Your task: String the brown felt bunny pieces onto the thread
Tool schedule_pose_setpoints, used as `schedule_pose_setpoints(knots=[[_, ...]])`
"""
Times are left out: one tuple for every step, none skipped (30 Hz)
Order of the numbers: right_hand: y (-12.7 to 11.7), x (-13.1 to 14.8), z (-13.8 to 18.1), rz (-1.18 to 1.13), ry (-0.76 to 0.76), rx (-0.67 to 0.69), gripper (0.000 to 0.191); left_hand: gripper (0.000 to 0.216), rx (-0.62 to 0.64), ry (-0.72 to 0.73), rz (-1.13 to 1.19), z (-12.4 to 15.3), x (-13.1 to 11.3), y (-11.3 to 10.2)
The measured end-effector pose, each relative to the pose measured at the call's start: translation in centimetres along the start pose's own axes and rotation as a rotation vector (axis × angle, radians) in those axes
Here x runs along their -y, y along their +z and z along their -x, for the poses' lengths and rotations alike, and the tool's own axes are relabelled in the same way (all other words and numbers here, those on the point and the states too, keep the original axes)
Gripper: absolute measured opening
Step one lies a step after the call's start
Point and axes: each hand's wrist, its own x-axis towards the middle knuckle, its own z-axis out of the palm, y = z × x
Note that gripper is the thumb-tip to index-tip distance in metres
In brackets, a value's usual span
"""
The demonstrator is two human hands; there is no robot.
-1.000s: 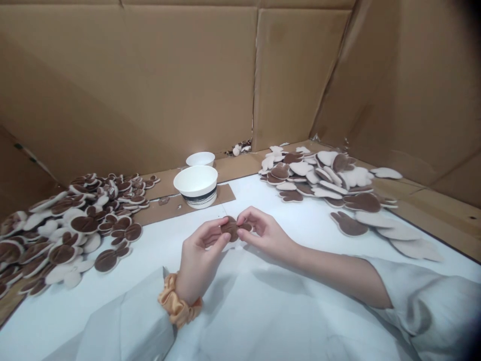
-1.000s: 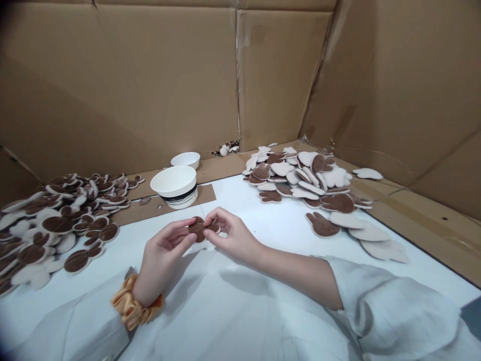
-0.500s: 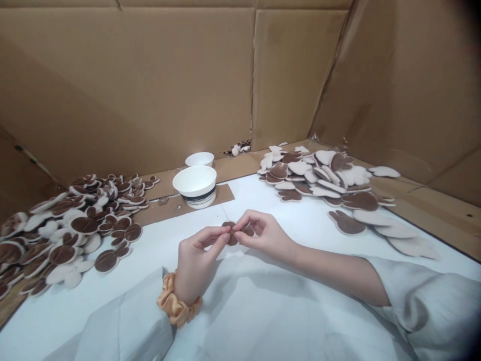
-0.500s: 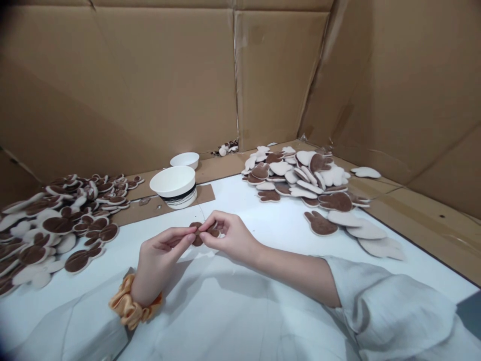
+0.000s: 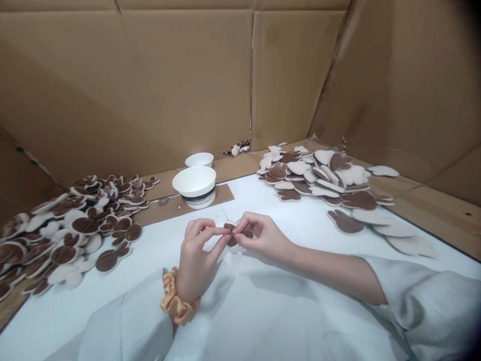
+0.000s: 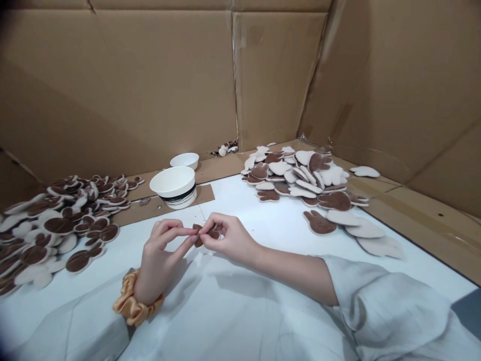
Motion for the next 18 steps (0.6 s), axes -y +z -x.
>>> schedule_pose_setpoints(knots=[[0.03,-0.04,0.03,-0.006,-0.002,-0.002,0.006,0.007,0.001,0.014,-0.004,-0.01,-0.04,0.00],[0.05,-0.07,0.05,-0.006,-0.005,-0.007,0.006,0.007,0.000,0.032,-0.011,-0.02,-0.09,0.01],[0.07,-0.10,0.07,-0.004,-0.010,-0.014,0.006,0.006,-0.003,0.054,-0.020,-0.02,-0.12,0.01],[0.10,-0.14,0.08,-0.004,-0.013,-0.018,0.006,0.006,-0.007,0.077,-0.032,0.00,-0.14,0.03],[0.13,-0.17,0.09,-0.008,-0.015,-0.019,0.006,0.006,-0.008,0.099,-0.045,0.03,-0.14,0.05],[0.18,-0.20,0.10,-0.014,-0.017,-0.016,0.006,0.006,-0.005,0.118,-0.058,0.08,-0.12,0.09],[0.23,-0.23,0.12,-0.023,-0.018,-0.010,0.006,0.006,0.003,0.135,-0.072,0.14,-0.09,0.15],[0.28,-0.25,0.14,-0.030,-0.020,-0.003,0.007,0.007,0.014,0.149,-0.087,0.21,-0.05,0.22],[0.32,-0.27,0.16,-0.033,-0.021,0.002,0.007,0.007,0.027,0.164,-0.106,0.28,-0.01,0.30],[0.36,-0.27,0.17,-0.033,-0.023,0.005,0.007,0.008,0.039,0.182,-0.128,0.33,0.04,0.40],[0.38,-0.26,0.18,-0.030,-0.024,0.008,0.007,0.009,0.049,0.200,-0.154,0.35,0.08,0.49],[0.39,-0.23,0.17,-0.026,-0.023,0.014,0.006,0.010,0.055,0.217,-0.181,0.36,0.12,0.57],[0.37,-0.18,0.15,-0.019,-0.023,0.019,0.006,0.011,0.053,0.228,-0.209,0.34,0.14,0.63],[0.35,-0.13,0.11,-0.009,-0.027,0.024,0.007,0.011,0.043,0.234,-0.232,0.32,0.15,0.65],[0.31,-0.07,0.08,0.001,-0.033,0.027,0.007,0.010,0.029,0.236,-0.250,0.29,0.15,0.63],[0.27,-0.02,0.04,0.016,-0.043,0.026,0.009,0.009,0.011,0.234,-0.263,0.27,0.14,0.58],[0.24,0.01,0.00,0.032,-0.055,0.021,0.011,0.009,-0.005,0.235,-0.269,0.27,0.12,0.49],[0.21,0.03,-0.02,0.048,-0.064,0.016,0.013,0.010,-0.019,0.242,-0.268,0.28,0.12,0.39]])
